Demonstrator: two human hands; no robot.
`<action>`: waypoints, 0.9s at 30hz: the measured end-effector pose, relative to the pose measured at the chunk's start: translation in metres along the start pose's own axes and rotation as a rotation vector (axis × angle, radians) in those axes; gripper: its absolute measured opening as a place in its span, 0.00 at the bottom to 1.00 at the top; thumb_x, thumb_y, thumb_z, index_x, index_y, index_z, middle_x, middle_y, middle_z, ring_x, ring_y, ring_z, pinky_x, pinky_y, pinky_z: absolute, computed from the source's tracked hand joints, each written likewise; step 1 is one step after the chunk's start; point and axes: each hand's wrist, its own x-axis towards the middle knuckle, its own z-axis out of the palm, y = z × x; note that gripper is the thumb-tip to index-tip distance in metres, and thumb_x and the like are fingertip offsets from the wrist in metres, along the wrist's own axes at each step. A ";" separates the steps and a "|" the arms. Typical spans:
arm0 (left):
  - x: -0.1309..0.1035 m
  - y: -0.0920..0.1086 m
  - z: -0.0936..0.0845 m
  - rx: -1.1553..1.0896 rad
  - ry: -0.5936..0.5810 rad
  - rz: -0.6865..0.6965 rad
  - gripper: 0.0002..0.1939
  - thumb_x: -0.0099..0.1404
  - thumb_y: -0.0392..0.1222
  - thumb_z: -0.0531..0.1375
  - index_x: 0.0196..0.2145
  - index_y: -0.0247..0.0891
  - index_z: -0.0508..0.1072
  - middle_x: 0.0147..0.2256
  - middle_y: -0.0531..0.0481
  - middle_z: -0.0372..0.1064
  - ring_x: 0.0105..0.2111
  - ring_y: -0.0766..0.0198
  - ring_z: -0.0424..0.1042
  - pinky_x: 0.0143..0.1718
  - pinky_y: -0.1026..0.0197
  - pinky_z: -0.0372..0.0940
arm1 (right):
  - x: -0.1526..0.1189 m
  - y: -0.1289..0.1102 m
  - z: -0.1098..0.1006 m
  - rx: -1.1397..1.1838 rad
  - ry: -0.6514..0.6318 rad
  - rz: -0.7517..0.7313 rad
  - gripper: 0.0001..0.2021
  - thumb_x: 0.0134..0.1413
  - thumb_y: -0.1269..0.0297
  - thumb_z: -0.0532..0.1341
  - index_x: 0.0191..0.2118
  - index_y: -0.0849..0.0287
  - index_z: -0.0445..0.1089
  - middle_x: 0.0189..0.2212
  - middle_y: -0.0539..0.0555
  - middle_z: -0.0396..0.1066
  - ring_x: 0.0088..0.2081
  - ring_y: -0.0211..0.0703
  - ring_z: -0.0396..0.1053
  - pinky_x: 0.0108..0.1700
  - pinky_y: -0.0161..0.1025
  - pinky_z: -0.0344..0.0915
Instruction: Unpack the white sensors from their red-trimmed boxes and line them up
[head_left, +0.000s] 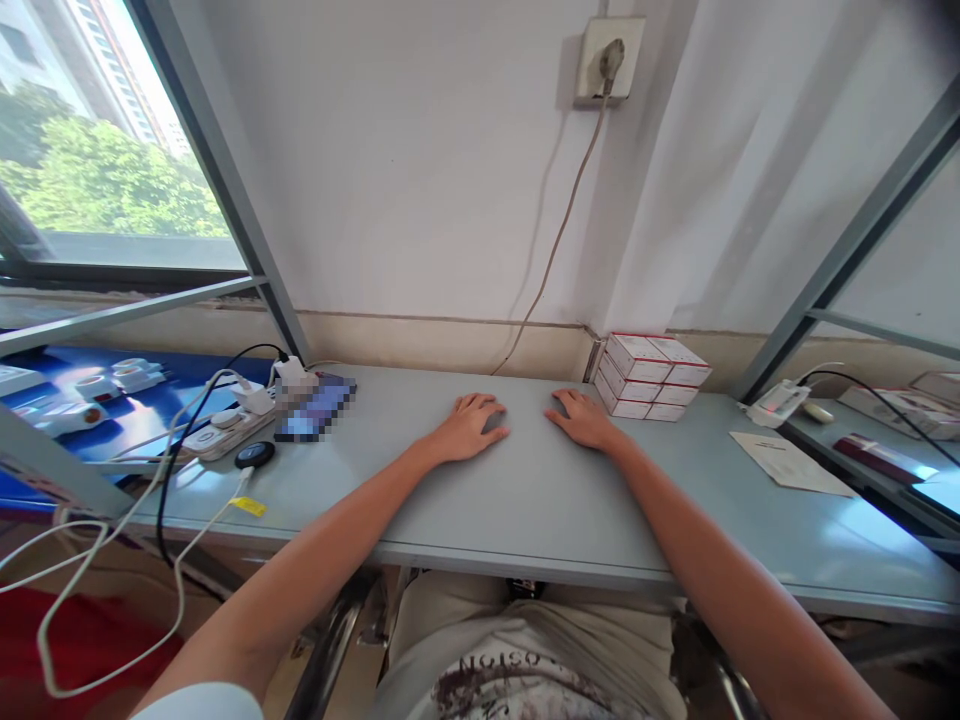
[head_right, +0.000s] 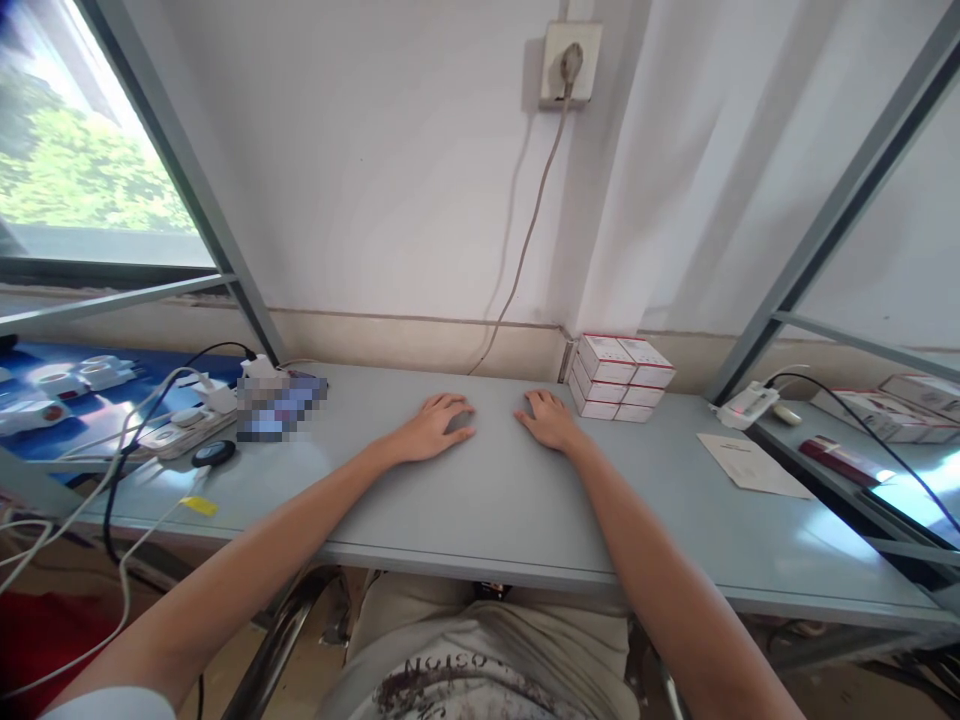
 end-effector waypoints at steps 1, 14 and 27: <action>0.000 0.001 0.000 -0.016 0.010 0.013 0.28 0.78 0.59 0.55 0.65 0.40 0.72 0.71 0.36 0.61 0.73 0.45 0.55 0.74 0.41 0.51 | 0.001 0.001 0.000 0.001 0.001 -0.003 0.29 0.76 0.50 0.53 0.71 0.65 0.61 0.71 0.68 0.62 0.70 0.62 0.62 0.71 0.50 0.56; -0.001 0.002 -0.012 -0.041 0.031 -0.015 0.24 0.79 0.56 0.53 0.63 0.42 0.72 0.68 0.40 0.67 0.70 0.48 0.62 0.76 0.35 0.42 | 0.004 0.003 0.001 0.086 0.038 -0.072 0.23 0.75 0.53 0.55 0.66 0.59 0.69 0.68 0.64 0.68 0.68 0.56 0.65 0.70 0.48 0.58; -0.004 0.001 -0.008 0.019 -0.192 -0.207 0.41 0.78 0.68 0.43 0.78 0.41 0.53 0.80 0.38 0.37 0.80 0.43 0.37 0.76 0.30 0.35 | 0.002 0.002 0.002 0.042 0.021 -0.078 0.25 0.75 0.52 0.54 0.68 0.60 0.67 0.69 0.64 0.66 0.68 0.61 0.64 0.70 0.52 0.58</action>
